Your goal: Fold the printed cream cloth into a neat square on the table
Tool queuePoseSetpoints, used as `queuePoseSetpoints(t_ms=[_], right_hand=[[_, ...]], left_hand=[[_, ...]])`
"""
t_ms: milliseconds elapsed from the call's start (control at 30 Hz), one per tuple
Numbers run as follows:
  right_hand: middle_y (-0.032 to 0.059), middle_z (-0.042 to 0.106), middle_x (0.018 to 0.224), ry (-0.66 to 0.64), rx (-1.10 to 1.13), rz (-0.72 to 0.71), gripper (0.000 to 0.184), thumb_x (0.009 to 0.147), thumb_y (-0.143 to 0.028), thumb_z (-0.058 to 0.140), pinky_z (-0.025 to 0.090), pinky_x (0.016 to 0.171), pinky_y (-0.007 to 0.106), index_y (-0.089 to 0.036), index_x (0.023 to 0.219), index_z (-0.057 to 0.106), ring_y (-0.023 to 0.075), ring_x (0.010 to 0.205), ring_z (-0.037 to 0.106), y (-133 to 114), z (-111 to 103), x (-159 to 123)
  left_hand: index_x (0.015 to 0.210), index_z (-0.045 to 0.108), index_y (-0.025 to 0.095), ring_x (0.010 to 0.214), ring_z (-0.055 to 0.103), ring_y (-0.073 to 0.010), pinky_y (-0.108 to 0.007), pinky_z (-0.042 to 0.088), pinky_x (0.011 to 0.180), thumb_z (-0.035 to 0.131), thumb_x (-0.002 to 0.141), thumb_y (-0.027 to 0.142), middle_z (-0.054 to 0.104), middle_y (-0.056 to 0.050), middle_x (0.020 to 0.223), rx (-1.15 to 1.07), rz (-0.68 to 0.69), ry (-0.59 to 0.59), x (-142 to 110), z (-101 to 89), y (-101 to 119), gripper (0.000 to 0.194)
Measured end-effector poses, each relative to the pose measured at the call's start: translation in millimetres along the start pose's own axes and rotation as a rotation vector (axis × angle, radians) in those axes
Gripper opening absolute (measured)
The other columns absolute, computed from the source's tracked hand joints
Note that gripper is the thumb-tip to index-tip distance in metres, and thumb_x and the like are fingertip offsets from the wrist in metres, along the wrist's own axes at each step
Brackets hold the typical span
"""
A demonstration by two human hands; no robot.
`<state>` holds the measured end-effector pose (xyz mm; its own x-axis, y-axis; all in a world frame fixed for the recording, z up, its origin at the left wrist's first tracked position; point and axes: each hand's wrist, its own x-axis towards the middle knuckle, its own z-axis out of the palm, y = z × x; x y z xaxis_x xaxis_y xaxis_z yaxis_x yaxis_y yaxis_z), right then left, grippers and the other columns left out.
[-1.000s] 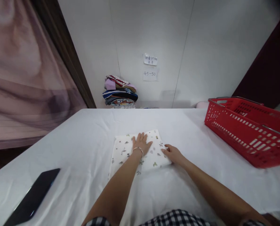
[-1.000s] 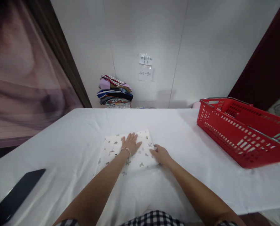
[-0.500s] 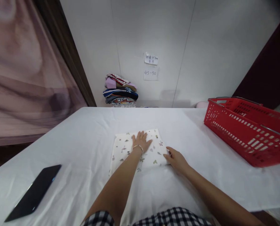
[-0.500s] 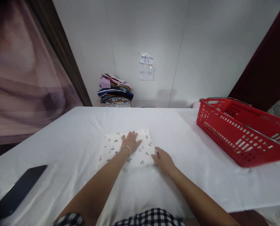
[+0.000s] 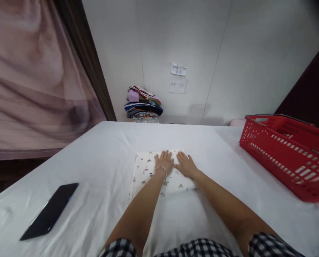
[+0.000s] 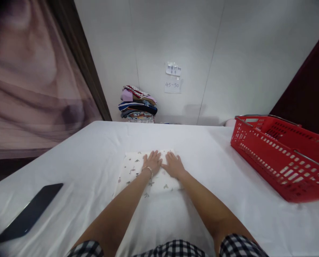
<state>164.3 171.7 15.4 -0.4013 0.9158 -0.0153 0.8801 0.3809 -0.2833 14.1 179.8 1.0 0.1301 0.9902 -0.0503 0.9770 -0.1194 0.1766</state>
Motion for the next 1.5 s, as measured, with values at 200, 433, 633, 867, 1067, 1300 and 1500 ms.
queuePoseSetpoints(t_ms=[200,433,633,867,1067,1300,1500], right_hand=[[0.0085,0.016,0.146,0.034,-0.057,-0.015,0.061,0.087,-0.051,0.029,0.007,0.105,0.047,-0.019,0.138,0.026,0.0215,0.134,0.008,8.1,10.8,-2.6],[0.0081,0.013,0.147,0.000,-0.042,-0.011,0.065,0.086,-0.055,0.027,0.007,0.105,0.047,-0.017,0.139,0.023,0.0218,0.134,0.006,8.0,13.9,1.3],[0.0070,0.011,0.147,-0.012,-0.052,0.009,0.065,0.086,-0.055,0.024,0.007,0.105,0.048,-0.017,0.139,0.022,0.0215,0.135,0.005,5.1,13.9,1.4],[0.0070,0.009,0.148,-0.050,-0.086,0.021,0.068,0.086,-0.056,0.021,0.006,0.105,0.048,-0.016,0.139,0.020,0.0218,0.135,0.003,7.5,10.6,1.6],[0.0099,0.012,0.147,-0.040,-0.201,-0.017,0.068,0.084,-0.056,0.025,-0.001,0.105,0.048,-0.014,0.138,0.023,0.0250,0.134,0.002,-26.1,1.0,11.5],[0.0068,0.015,0.147,-0.006,-0.161,-0.117,0.064,0.087,-0.055,0.020,0.002,0.105,0.044,-0.017,0.138,0.024,0.0223,0.134,0.008,-51.6,22.8,34.7],[0.0068,0.015,0.147,-0.005,-0.146,-0.107,0.063,0.086,-0.055,0.022,0.003,0.105,0.045,-0.017,0.137,0.025,0.0220,0.134,0.009,-45.4,25.7,42.2]], left_hand=[[0.139,0.021,0.027,0.135,0.002,-0.0179,-0.048,0.003,0.107,0.015,0.085,0.050,0.009,0.003,0.148,-0.031,0.044,-0.049,-8.1,-10.0,-9.0,0.059],[0.140,0.017,0.028,0.135,0.000,-0.0224,-0.051,0.004,0.107,0.012,0.080,0.064,0.007,0.003,0.148,0.025,-0.135,0.003,-46.8,-16.5,-83.4,0.070],[0.139,0.018,0.027,0.135,0.001,-0.0209,-0.052,0.005,0.106,0.011,0.079,0.066,0.006,0.003,0.148,-0.025,-0.157,-0.019,-42.9,-23.4,-85.9,0.072],[0.137,0.025,0.026,0.135,0.006,-0.0231,-0.054,0.007,0.105,0.020,0.079,0.064,0.012,0.000,0.148,-0.027,-0.203,-0.014,-72.0,-23.7,-90.6,0.070],[0.138,0.023,0.025,0.135,0.004,-0.0249,-0.054,0.012,0.104,0.018,0.080,0.063,0.010,0.000,0.148,-0.074,-0.268,0.030,-100.5,-9.4,-94.5,0.070],[0.138,0.022,0.026,0.135,0.004,-0.0240,-0.053,0.011,0.105,0.020,0.080,0.063,0.011,0.000,0.148,-0.118,-0.273,0.034,-99.4,-10.9,-91.9,0.069],[0.138,0.022,0.026,0.135,0.004,-0.0239,-0.053,0.011,0.105,0.020,0.080,0.063,0.011,0.001,0.148,-0.131,-0.275,0.055,-99.0,-7.0,-92.4,0.069]])
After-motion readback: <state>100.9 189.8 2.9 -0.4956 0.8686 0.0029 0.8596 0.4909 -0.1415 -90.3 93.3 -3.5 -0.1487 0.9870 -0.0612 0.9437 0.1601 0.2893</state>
